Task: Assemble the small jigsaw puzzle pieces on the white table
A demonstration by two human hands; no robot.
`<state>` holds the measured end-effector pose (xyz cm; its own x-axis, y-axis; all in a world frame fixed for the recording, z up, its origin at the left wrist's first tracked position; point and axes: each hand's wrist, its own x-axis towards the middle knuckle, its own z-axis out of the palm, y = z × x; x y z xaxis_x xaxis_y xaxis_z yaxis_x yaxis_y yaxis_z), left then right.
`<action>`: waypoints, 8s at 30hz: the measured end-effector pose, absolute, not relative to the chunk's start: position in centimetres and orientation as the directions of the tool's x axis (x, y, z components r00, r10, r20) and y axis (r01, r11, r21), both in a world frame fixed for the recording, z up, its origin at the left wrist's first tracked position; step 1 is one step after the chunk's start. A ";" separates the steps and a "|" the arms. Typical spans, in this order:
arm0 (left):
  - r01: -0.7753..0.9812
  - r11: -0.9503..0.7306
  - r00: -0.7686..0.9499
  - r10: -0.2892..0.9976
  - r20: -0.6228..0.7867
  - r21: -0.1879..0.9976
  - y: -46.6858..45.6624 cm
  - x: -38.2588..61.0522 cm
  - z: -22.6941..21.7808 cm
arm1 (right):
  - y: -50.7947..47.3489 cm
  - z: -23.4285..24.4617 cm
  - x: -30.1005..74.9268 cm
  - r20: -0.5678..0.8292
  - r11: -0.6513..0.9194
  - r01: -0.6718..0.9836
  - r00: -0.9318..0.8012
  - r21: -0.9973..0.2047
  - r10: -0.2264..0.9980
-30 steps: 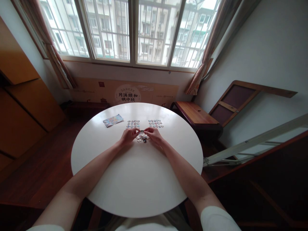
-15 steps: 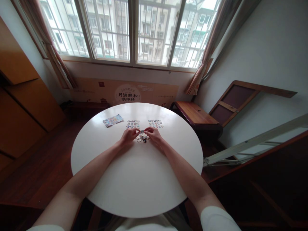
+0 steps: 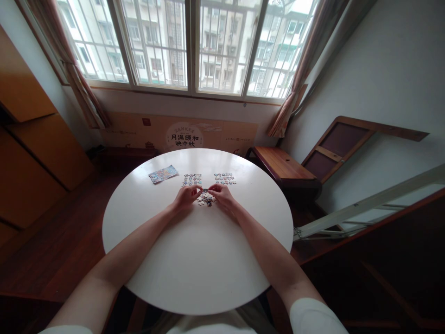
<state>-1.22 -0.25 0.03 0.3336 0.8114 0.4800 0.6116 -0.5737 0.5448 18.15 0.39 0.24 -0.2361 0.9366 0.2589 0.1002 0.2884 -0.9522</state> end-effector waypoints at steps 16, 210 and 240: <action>0.602 -0.579 0.339 0.809 0.481 0.550 -0.3 -1.2 0.1 | 0.3 0.5 18.2 0.257 0.291 0.111 -0.249 -0.950 0.934; 0.590 -0.573 0.366 0.818 0.444 0.569 -0.2 -1.3 0.1 | 0.1 0.6 18.2 0.214 0.249 0.119 -0.252 -0.961 0.944; 0.831 -0.326 0.338 0.939 0.056 0.450 1.6 -9.8 3.2 | -0.3 1.0 18.6 0.158 0.199 0.149 -0.246 -0.969 0.956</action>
<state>-9.82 1.56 3.24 0.3380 0.9395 0.0560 0.8315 -0.3259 0.4500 18.61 -0.33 1.04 -0.2460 0.9562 0.1584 0.1491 0.1988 -0.9686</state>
